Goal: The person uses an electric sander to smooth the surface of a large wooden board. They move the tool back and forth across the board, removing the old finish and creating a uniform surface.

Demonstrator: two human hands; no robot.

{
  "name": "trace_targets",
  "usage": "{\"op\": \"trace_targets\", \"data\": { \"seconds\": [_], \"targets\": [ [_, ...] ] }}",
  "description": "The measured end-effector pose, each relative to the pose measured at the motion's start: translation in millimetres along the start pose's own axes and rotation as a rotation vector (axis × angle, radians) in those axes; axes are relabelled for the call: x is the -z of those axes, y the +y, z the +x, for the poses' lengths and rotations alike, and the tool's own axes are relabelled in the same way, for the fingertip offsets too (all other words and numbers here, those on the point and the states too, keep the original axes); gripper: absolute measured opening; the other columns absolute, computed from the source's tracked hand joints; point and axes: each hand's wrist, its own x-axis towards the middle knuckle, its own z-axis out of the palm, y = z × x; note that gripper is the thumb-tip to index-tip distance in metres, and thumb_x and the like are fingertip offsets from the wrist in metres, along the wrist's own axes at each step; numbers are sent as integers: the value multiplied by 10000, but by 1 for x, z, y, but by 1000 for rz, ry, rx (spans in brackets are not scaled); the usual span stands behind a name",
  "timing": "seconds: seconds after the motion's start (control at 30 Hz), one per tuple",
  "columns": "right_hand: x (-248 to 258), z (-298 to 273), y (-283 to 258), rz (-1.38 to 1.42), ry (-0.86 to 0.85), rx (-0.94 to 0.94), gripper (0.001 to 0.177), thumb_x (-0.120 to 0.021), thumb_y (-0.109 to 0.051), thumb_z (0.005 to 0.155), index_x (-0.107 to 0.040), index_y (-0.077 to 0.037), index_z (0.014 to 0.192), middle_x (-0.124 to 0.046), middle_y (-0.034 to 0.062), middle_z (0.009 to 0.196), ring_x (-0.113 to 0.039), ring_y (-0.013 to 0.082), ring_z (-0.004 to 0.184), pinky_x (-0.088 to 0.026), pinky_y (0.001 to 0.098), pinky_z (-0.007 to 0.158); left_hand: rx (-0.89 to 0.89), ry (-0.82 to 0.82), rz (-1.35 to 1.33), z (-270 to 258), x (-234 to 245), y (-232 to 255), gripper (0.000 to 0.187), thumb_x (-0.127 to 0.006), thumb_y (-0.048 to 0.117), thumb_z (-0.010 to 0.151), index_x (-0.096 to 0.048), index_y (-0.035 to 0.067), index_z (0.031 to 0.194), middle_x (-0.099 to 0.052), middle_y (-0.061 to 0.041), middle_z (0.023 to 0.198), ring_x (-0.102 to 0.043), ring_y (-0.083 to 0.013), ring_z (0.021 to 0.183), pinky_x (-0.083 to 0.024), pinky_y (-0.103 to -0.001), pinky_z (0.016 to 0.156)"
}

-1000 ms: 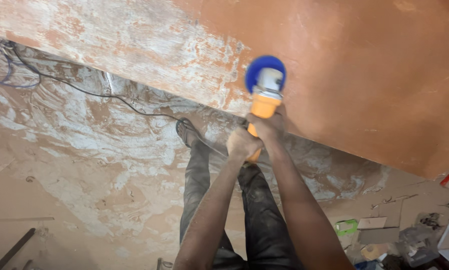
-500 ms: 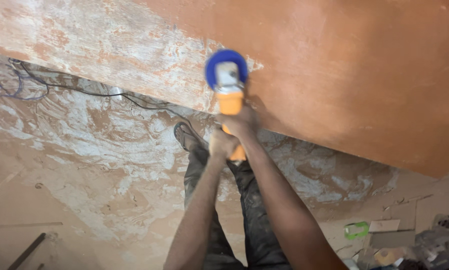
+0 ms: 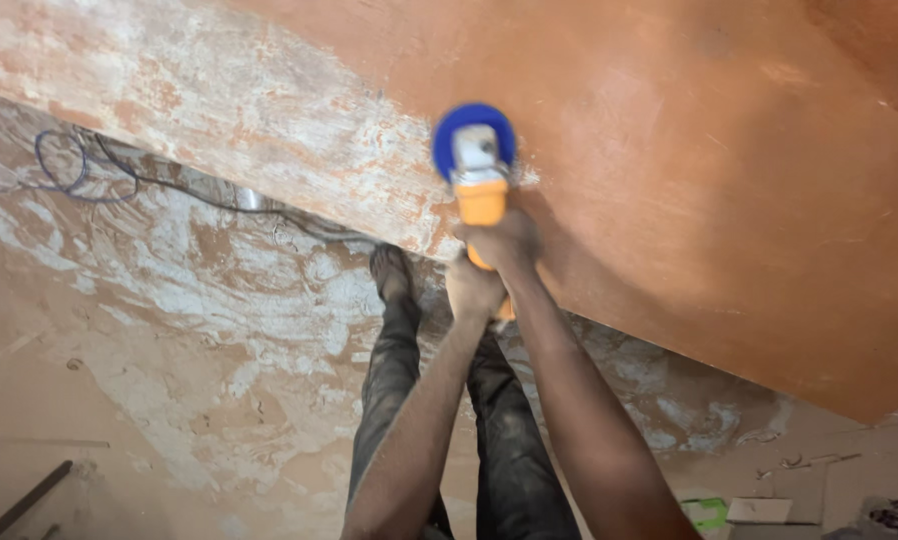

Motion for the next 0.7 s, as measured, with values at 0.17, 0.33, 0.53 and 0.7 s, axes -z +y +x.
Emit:
{"op": "trace_targets", "data": {
  "seconds": [0.17, 0.33, 0.53, 0.7],
  "targets": [
    [-29, 9, -100, -248, 70, 153, 919, -958, -447, 542, -569, -145, 1317, -747, 99, 1035, -721, 258, 936, -565, 386, 825, 74, -55, 62, 72, 51, 3, 517, -792, 418, 784, -695, -19, 1043, -764, -218, 920, -752, -369, 891, -574, -476, 729],
    [-62, 11, -200, -328, -40, 109, 724, -913, -487, 597, -719, -98, 1176, -761, 89, 1107, -742, 225, 1005, -576, 359, 880, 105, 5, -56, 139, 120, 17, 504, -818, 400, 762, -701, -33, 993, -769, -214, 903, -762, -341, 878, -580, -446, 723],
    [-128, 23, -315, -320, -19, 338, 782, -936, -413, 553, -643, -152, 1230, -753, 74, 1050, -723, 233, 951, -548, 381, 831, -35, 168, -194, 241, 193, 9, 463, -806, 368, 749, -703, -9, 996, -780, -176, 908, -778, -269, 861, -579, -423, 661],
    [-150, 44, -369, -316, -55, 295, 583, -908, -435, 636, -740, -136, 1108, -767, 73, 1052, -750, 215, 943, -577, 357, 852, 18, 137, -210, 281, 240, 25, 499, -819, 371, 774, -689, -3, 1076, -782, -175, 922, -792, -271, 858, -602, -422, 671]
  ]
}}
